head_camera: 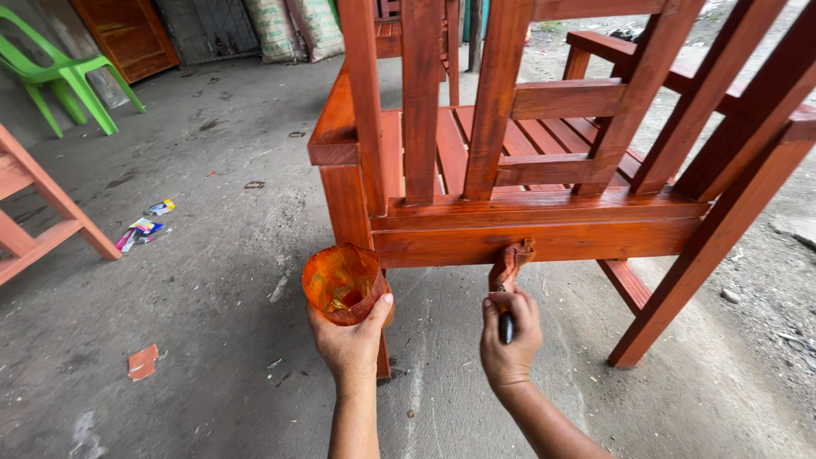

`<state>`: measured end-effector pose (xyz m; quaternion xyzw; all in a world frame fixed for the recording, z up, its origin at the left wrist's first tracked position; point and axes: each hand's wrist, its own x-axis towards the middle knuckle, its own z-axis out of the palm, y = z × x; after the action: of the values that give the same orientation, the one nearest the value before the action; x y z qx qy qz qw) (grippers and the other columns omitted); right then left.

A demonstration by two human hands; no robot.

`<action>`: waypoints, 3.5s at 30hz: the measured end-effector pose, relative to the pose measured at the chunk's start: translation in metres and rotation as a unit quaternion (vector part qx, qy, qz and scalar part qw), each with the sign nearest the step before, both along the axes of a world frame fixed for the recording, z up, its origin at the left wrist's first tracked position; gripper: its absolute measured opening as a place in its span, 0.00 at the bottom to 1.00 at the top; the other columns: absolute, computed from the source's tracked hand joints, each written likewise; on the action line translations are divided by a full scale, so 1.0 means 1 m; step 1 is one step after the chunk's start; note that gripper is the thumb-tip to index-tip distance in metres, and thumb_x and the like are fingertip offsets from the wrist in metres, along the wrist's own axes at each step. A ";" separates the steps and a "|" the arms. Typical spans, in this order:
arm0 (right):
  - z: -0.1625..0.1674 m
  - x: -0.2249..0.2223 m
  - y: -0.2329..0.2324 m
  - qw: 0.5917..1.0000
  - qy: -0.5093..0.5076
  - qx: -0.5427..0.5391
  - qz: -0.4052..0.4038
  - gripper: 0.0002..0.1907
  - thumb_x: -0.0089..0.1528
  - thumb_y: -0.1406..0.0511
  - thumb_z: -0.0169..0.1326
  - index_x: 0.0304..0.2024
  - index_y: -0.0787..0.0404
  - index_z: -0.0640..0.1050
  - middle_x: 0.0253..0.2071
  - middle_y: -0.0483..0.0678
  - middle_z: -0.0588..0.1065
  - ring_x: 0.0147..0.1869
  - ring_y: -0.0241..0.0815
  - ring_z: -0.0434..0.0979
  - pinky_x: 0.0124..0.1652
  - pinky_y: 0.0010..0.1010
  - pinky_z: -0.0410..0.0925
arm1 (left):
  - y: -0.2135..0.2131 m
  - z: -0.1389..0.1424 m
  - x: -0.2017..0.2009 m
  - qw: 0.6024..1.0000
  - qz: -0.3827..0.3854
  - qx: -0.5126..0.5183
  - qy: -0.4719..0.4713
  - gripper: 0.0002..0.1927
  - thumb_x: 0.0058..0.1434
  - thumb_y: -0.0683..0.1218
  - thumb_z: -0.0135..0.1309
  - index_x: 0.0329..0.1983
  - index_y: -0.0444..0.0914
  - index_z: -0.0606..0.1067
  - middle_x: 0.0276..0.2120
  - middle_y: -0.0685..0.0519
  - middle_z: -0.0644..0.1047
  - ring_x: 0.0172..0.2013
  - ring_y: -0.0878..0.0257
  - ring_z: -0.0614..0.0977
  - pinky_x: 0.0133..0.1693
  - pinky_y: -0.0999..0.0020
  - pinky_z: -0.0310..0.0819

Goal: The person applies reddish-orange wood stain to a wooden slatted chair using a brush, holding a cup of stain in one hand. They brush the seat frame, legs, armrests, and backrest rails, dipping the brush back into the cup as they coat different parts of the chair.

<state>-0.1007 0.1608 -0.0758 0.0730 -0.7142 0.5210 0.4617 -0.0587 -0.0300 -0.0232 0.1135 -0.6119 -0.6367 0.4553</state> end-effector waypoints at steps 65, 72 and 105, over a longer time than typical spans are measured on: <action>-0.007 0.011 -0.004 0.972 -0.044 -0.138 0.183 0.05 0.63 0.71 0.58 0.39 0.56 0.81 0.57 0.49 0.78 0.62 0.43 0.78 0.60 0.34 0.72 | -0.011 -0.005 0.005 0.997 0.000 -0.031 -0.068 0.51 0.43 0.43 0.72 0.68 0.37 0.57 0.59 0.43 0.68 0.60 0.54 0.75 0.57 0.60 0.79; -0.009 0.029 -0.034 0.975 -0.041 -0.020 0.219 0.03 0.59 0.70 0.62 0.35 0.59 0.81 0.50 0.48 0.80 0.53 0.42 0.81 0.50 0.31 0.74 | -0.016 -0.008 0.003 0.998 0.008 -0.039 -0.044 0.49 0.43 0.45 0.73 0.66 0.36 0.60 0.59 0.42 0.71 0.59 0.54 0.78 0.59 0.61 0.77; -0.035 -0.053 0.259 0.986 0.002 0.065 -0.153 0.08 0.67 0.67 0.61 0.45 0.58 0.74 0.58 0.54 0.72 0.61 0.48 0.73 0.61 0.38 0.70 | 0.137 -0.029 -0.061 0.991 -0.057 -0.101 -0.068 0.51 0.38 0.46 0.76 0.65 0.38 0.62 0.57 0.46 0.69 0.59 0.55 0.75 0.59 0.58 0.75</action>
<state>-0.1540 0.4199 -0.1104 -0.0063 -0.7485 0.3964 0.5315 -0.1201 0.1074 -0.0519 0.0747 -0.7085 -0.5872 0.3842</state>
